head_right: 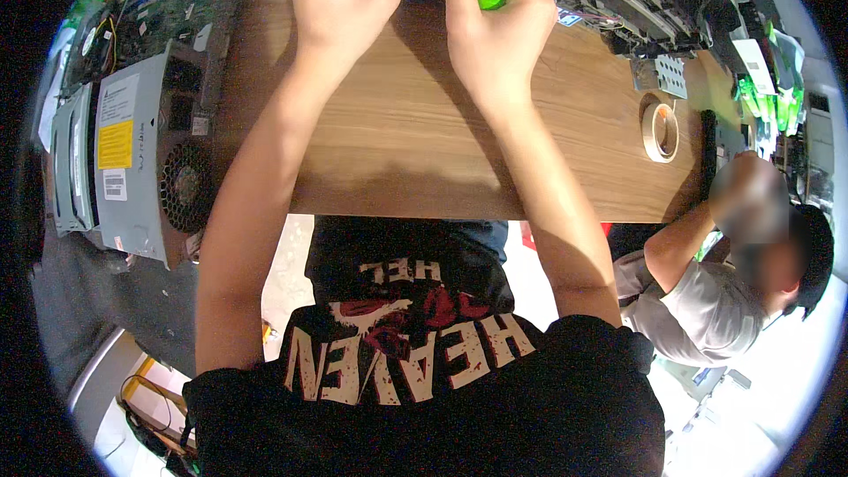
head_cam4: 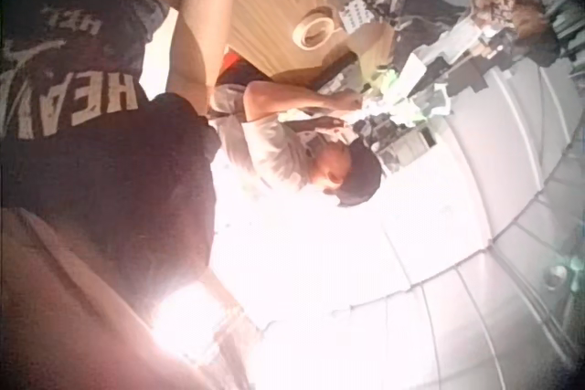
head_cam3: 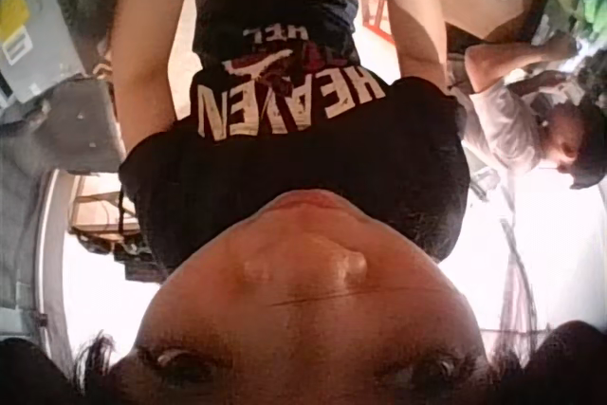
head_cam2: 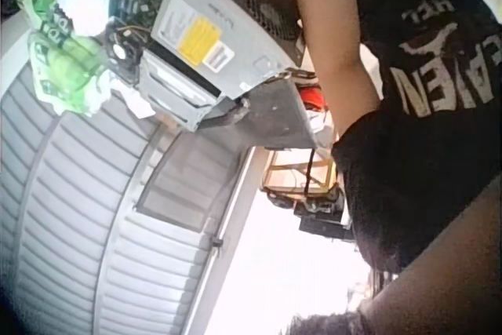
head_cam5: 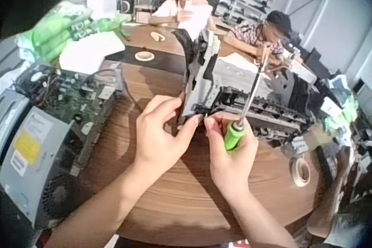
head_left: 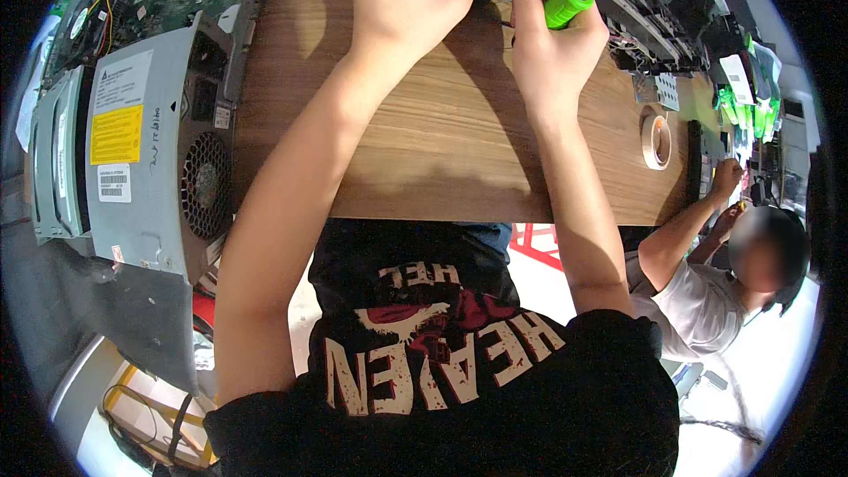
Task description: The person uses a screwdriver to remove screws from the internal chassis of a printer and then moves electronic components on a wooden table.
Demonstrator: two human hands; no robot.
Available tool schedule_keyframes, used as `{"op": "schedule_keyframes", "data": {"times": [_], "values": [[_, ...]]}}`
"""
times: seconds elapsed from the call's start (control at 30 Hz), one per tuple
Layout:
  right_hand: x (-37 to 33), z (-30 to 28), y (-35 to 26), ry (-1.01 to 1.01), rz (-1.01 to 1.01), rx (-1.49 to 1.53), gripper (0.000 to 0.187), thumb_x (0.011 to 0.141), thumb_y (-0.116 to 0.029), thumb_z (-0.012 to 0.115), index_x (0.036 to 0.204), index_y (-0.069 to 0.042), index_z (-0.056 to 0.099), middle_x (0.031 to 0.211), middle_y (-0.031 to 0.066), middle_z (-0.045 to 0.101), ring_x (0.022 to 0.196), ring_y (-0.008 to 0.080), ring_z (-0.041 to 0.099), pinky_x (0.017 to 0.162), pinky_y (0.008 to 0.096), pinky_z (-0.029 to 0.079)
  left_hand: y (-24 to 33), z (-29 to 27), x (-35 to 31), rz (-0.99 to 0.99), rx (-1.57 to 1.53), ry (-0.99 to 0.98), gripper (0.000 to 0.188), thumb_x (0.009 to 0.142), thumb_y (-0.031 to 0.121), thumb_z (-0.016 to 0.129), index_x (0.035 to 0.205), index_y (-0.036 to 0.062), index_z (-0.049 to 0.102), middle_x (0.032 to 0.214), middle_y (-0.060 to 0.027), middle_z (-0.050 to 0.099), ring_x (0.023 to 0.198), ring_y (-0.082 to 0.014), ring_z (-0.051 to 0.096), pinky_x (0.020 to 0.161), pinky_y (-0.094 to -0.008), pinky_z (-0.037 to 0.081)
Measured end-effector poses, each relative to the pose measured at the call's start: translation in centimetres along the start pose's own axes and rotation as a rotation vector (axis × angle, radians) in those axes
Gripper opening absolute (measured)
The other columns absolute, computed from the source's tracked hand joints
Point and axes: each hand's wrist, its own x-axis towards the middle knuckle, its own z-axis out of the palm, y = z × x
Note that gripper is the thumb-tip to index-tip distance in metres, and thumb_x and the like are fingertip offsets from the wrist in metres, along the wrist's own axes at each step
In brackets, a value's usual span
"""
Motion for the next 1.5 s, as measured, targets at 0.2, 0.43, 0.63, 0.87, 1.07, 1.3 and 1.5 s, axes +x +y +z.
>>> {"op": "schedule_keyframes", "data": {"times": [0.2,0.43,0.63,0.87,1.07,1.3,1.5], "values": [[0.0,0.8,0.8,0.114,-0.067,0.041,0.007,0.087,0.0,0.065,0.091,0.001,0.06,0.079,0.0024,0.061,0.069,0.0061,0.054,0.062,0.0202,0.045,0.5,0.1,0.0,-0.034,-0.051,-0.005,0.033,0.072,0.007,0.076,0.098,-0.0081,0.063,0.092,-0.0166,0.063,0.08,-0.0242,0.066,0.069,-0.0296,0.053],[-0.4,2.4,-1.0,0.239,0.032,0.003,0.006,0.086,-0.001,0.066,0.089,0.001,0.06,0.078,0.0025,0.061,0.065,0.0063,0.054,0.059,0.02,0.045,-0.1,0.2,-0.2,-0.034,-0.105,-0.002,0.034,0.073,0.006,0.075,0.101,-0.0085,0.063,0.095,-0.0168,0.062,0.081,-0.0238,0.066,0.071,-0.0295,0.054],[-0.5,3.2,-1.1,0.333,-0.01,-0.022,0.009,0.085,-0.002,0.068,0.085,0.0,0.06,0.077,0.0025,0.061,0.067,0.0068,0.054,0.061,0.0207,0.044,0.1,0.4,-0.2,-0.059,-0.112,0.001,0.033,0.074,0.004,0.074,0.102,-0.0079,0.063,0.094,-0.0163,0.062,0.084,-0.0241,0.065,0.072,-0.0297,0.054],[-0.1,3.1,-0.2,0.359,-0.415,-0.5,0.015,0.081,-0.003,0.071,0.076,0.001,0.057,0.074,0.008,0.057,0.068,0.0178,0.055,0.063,0.0299,0.044,-0.2,0.3,-0.1,-0.078,-0.133,-0.001,0.033,0.074,0.002,0.073,0.103,-0.0072,0.063,0.095,-0.0159,0.061,0.086,-0.0247,0.065,0.073,-0.0308,0.055],[-1.1,4.1,-0.2,0.342,0.234,0.017,0.024,0.091,-0.021,0.065,0.083,0.001,0.064,0.07,-0.0005,0.061,0.057,0.0042,0.051,0.049,0.0196,0.039,0.7,0.2,-0.2,-0.103,-0.132,-0.017,0.033,0.074,0.002,0.072,0.104,-0.0075,0.062,0.096,-0.0158,0.061,0.086,-0.0242,0.065,0.074,-0.0308,0.055],[-1.4,5.9,-1.9,0.365,0.514,0.651,0.03,0.095,-0.033,0.059,0.097,-0.004,0.063,0.084,-0.0006,0.063,0.073,0.0075,0.054,0.065,0.0248,0.044,0.9,0.0,0.2,-0.225,-0.175,-0.055,0.032,0.075,0.0,0.072,0.105,-0.007,0.062,0.098,-0.0142,0.06,0.089,-0.0216,0.065,0.077,-0.03,0.054],[-1.6,5.8,-1.8,0.317,0.525,0.599,0.032,0.096,-0.035,0.056,0.094,-0.004,0.061,0.078,-0.0017,0.06,0.065,0.0058,0.052,0.055,0.0229,0.042,1.4,-1.0,1.3,-0.307,-0.185,-0.161,0.031,0.075,0.0,0.074,0.103,-0.0071,0.063,0.099,-0.0129,0.06,0.091,-0.0205,0.065,0.079,-0.0296,0.054]]}}
